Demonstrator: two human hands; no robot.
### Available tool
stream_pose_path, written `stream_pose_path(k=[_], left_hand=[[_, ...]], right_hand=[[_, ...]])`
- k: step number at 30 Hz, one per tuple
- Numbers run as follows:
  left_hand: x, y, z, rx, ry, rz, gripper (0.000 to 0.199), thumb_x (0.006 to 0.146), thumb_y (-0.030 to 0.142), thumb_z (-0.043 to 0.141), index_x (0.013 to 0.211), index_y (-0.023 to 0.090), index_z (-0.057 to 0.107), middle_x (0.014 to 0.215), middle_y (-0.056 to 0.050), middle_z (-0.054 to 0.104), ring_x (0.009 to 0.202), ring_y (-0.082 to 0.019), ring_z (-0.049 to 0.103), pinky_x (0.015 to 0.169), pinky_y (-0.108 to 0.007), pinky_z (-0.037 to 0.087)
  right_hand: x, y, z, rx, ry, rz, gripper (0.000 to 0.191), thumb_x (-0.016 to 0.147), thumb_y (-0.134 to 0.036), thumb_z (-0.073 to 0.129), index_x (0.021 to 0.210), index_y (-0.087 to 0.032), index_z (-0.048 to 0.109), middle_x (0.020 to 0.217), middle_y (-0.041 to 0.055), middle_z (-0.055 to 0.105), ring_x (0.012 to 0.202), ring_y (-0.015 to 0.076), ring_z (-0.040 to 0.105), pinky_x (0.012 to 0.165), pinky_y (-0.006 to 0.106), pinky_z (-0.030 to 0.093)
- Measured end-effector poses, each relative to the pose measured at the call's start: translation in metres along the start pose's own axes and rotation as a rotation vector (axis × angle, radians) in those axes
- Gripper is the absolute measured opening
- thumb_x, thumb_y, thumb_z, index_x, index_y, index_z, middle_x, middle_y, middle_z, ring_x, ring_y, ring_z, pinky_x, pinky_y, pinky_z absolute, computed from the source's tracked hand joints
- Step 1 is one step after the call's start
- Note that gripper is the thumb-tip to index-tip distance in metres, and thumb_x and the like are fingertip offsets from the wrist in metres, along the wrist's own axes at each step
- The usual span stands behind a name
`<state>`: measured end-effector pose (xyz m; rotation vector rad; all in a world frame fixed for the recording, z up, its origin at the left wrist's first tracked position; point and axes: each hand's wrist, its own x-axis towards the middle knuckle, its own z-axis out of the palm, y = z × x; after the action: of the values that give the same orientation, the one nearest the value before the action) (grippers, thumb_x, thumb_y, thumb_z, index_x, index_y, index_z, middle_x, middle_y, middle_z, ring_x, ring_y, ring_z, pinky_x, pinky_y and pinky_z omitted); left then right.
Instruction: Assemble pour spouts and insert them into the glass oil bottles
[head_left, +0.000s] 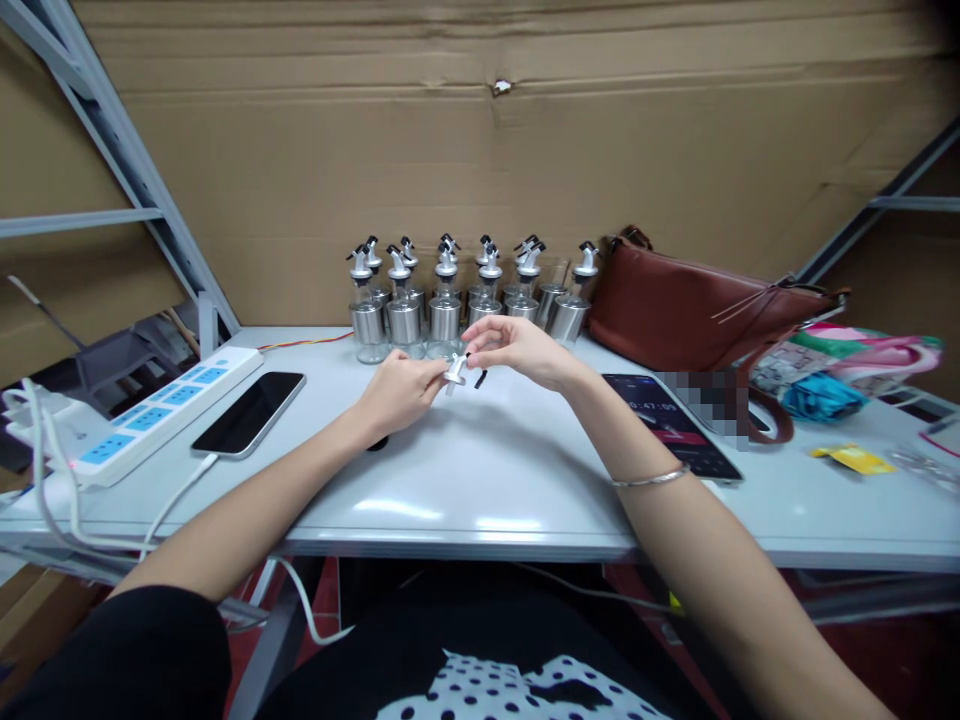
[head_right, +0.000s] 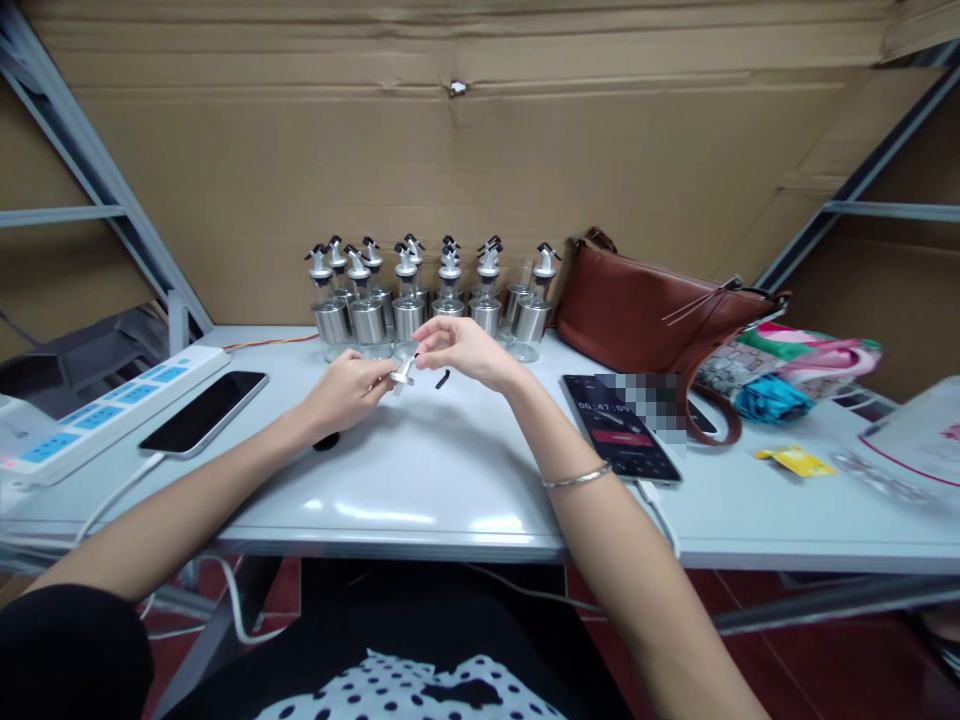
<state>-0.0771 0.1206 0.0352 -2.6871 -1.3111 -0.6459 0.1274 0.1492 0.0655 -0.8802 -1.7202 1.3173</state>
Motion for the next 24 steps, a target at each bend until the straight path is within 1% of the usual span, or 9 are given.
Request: stream_pose_path(k=[4,6,9,13,18,24], left_hand=[[0.0,0.0,-0.001,-0.009,-0.005,0.005,0.028,0.095,0.026,0.037,0.085,0.021,0.063,0.077,0.0,0.072,0.067,-0.015,0.06,0.075,-0.032,0.031],[0.0,0.0,-0.001,-0.008,-0.005,0.009,0.027,0.094,0.025,0.038,0.086,0.021,0.063,0.077,0.0,0.072,0.067,-0.015,0.06,0.075,-0.032,0.031],[0.0,0.001,-0.001,-0.003,-0.01,0.01,0.026,0.093,0.023,0.039,0.084,0.021,0.063,0.078,0.0,0.072,0.068,-0.016,0.06,0.076,-0.031,0.031],[0.0,0.003,-0.002,0.005,-0.037,0.014,0.024,0.092,0.021,0.04,0.083,0.02,0.063,0.078,0.0,0.072,0.069,-0.016,0.06,0.075,-0.031,0.032],[0.0,0.005,-0.001,0.009,-0.088,0.012,0.024,0.09,0.02,0.04,0.08,0.019,0.062,0.076,-0.001,0.07,0.068,-0.016,0.06,0.076,-0.032,0.033],[0.0,0.005,0.003,-0.006,-0.099,0.011,0.026,0.091,0.021,0.038,0.083,0.02,0.063,0.075,-0.001,0.069,0.07,-0.017,0.06,0.08,-0.034,0.034]], right_hand=[[0.001,0.001,0.0,-0.066,0.018,-0.021,0.024,0.053,-0.018,0.082,0.069,-0.014,0.064,0.065,-0.0007,0.066,0.065,0.011,0.061,0.063,0.024,0.047],[0.0,-0.001,0.001,-0.103,0.027,-0.025,0.022,0.053,-0.021,0.082,0.064,-0.014,0.064,0.063,-0.0001,0.066,0.063,0.0109,0.059,0.061,0.024,0.046],[-0.003,-0.006,0.003,-0.136,0.024,-0.009,0.023,0.054,-0.025,0.082,0.066,-0.013,0.067,0.06,0.0002,0.065,0.058,0.0101,0.057,0.057,0.023,0.044],[-0.005,-0.009,0.004,-0.166,0.015,-0.016,0.029,0.056,-0.033,0.083,0.068,-0.012,0.067,0.056,0.0009,0.064,0.054,0.0096,0.055,0.053,0.023,0.044],[-0.002,-0.005,0.005,-0.215,0.004,-0.031,0.03,0.058,-0.038,0.082,0.066,-0.013,0.067,0.054,0.0008,0.062,0.051,0.0089,0.054,0.047,0.022,0.041],[0.001,0.001,0.008,-0.213,0.011,-0.029,0.035,0.054,-0.041,0.084,0.063,-0.013,0.065,0.052,0.0003,0.06,0.049,0.0086,0.053,0.046,0.021,0.041]])
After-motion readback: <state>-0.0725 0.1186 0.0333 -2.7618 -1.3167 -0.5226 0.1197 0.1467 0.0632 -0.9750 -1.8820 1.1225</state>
